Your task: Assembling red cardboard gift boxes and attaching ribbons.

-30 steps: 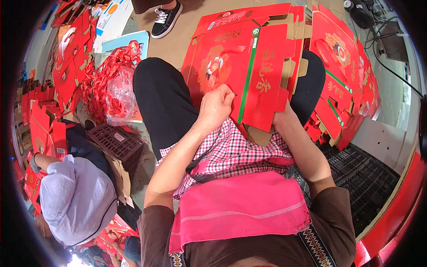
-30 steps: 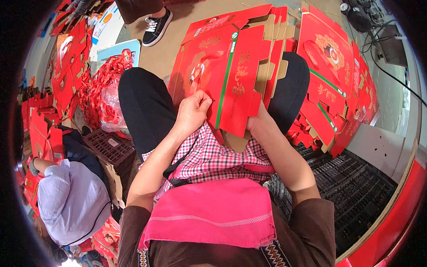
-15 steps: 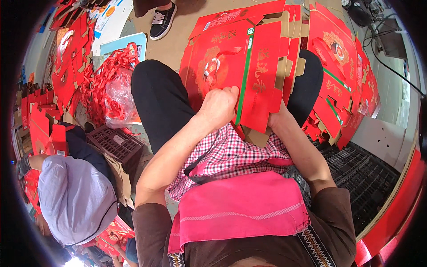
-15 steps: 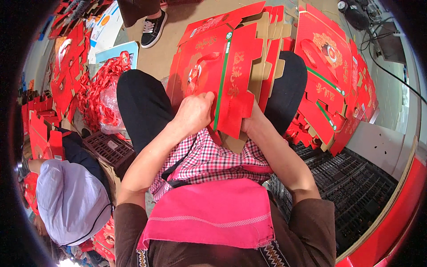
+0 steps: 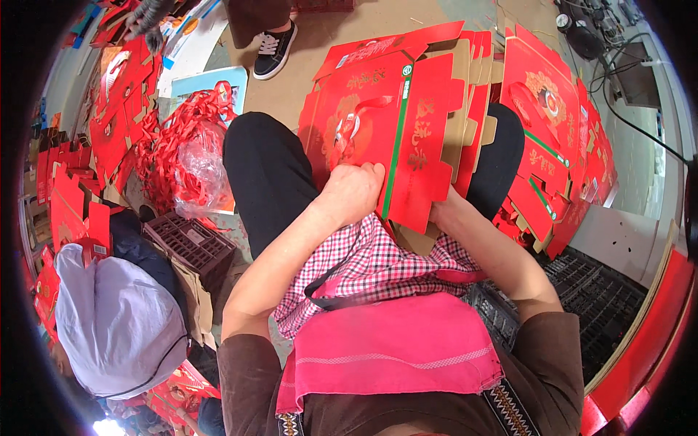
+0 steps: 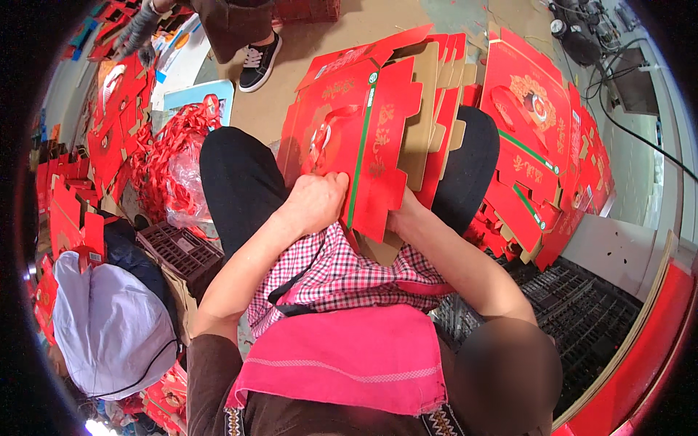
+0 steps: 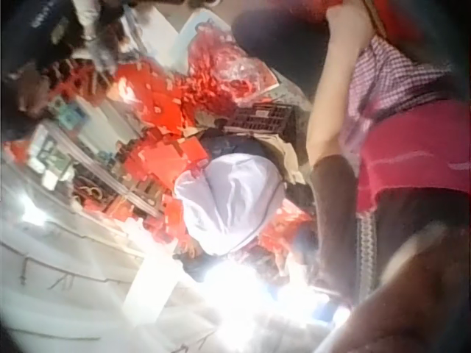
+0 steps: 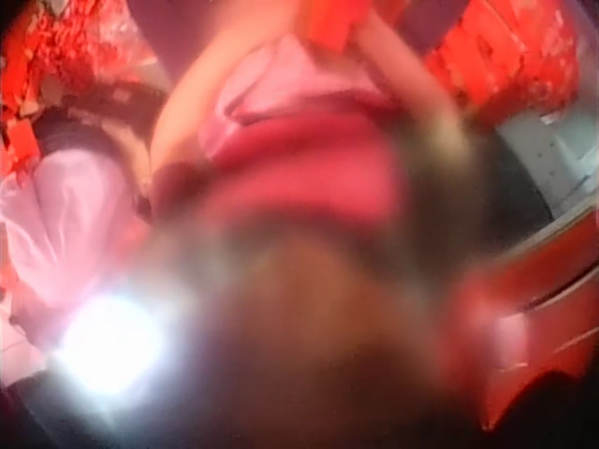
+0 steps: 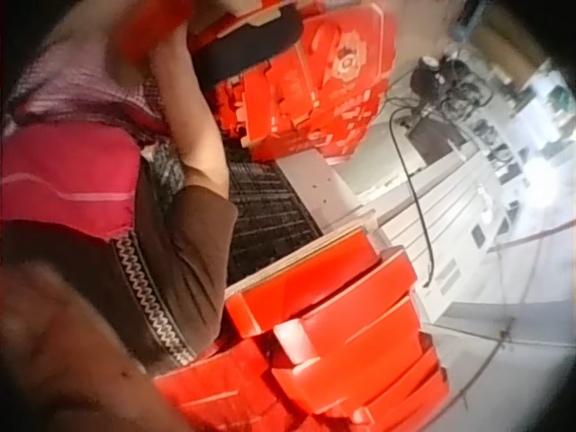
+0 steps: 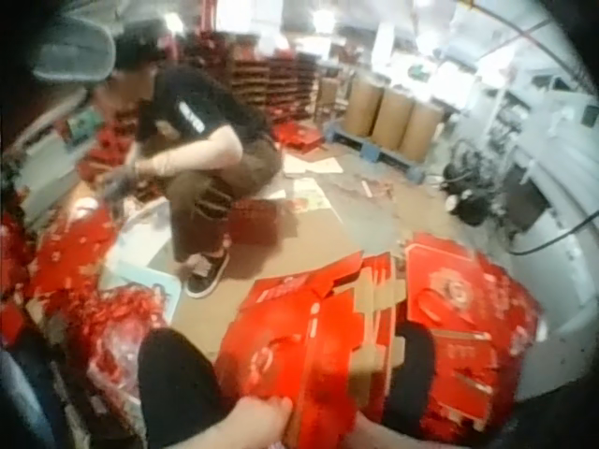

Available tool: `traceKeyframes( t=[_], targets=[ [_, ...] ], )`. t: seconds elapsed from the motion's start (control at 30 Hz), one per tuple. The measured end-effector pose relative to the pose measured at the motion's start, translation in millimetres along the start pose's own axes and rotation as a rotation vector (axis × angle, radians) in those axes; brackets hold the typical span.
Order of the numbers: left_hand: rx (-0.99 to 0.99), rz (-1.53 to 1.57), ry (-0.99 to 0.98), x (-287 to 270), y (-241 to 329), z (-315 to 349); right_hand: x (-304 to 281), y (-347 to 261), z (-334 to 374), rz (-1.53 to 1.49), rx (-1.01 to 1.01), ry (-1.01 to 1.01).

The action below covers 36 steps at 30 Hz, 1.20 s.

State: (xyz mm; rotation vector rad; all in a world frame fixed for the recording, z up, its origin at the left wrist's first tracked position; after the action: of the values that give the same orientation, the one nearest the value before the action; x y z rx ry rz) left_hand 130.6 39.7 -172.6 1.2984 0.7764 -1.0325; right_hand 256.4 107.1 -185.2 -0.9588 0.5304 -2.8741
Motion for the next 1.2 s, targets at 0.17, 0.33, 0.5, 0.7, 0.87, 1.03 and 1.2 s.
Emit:
traceKeyframes(
  t=[0.17, 0.33, 0.5, 0.7, 0.87, 1.03, 1.2],
  targets=[
    [0.143, -0.209, 0.014, 2.2, 1.7, -1.2, -4.6, 2.9, -14.4, 0.092, 0.071, -0.041],
    [0.114, -0.181, 0.072, 6.7, -2.7, 0.8, -5.6, 3.2, -16.1, 0.145, 0.072, -0.059],
    [-0.017, -0.063, 0.087, 0.2, -2.7, 7.0, 22.9, 16.6, -29.0, 0.172, -0.013, -0.08],
    [-0.111, 0.108, 0.077, -7.8, -12.1, 7.5, 33.1, 28.3, -19.0, 0.209, -0.059, -0.114],
    [0.011, 0.153, -0.024, -16.0, -10.0, 22.5, 13.8, 18.3, -1.1, 0.227, -0.099, -0.119],
    [-0.015, 0.348, 0.014, -35.7, -17.5, 54.3, -0.4, 17.9, 17.1, 0.216, -0.141, -0.116],
    [-0.048, 0.595, 0.175, -56.6, -16.2, 75.8, 63.3, -13.0, 75.5, -0.076, -0.095, -0.269]
  ],
)
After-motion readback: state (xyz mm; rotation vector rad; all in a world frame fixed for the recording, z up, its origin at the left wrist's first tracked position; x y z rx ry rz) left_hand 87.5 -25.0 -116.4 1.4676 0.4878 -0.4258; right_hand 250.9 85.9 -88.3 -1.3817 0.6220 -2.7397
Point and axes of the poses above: each hand's wrist, its own z-axis away from the middle knuckle, its own x-axis out of the palm, y = z × x, the point moved 3 cm from there along -z, towards the middle knuckle
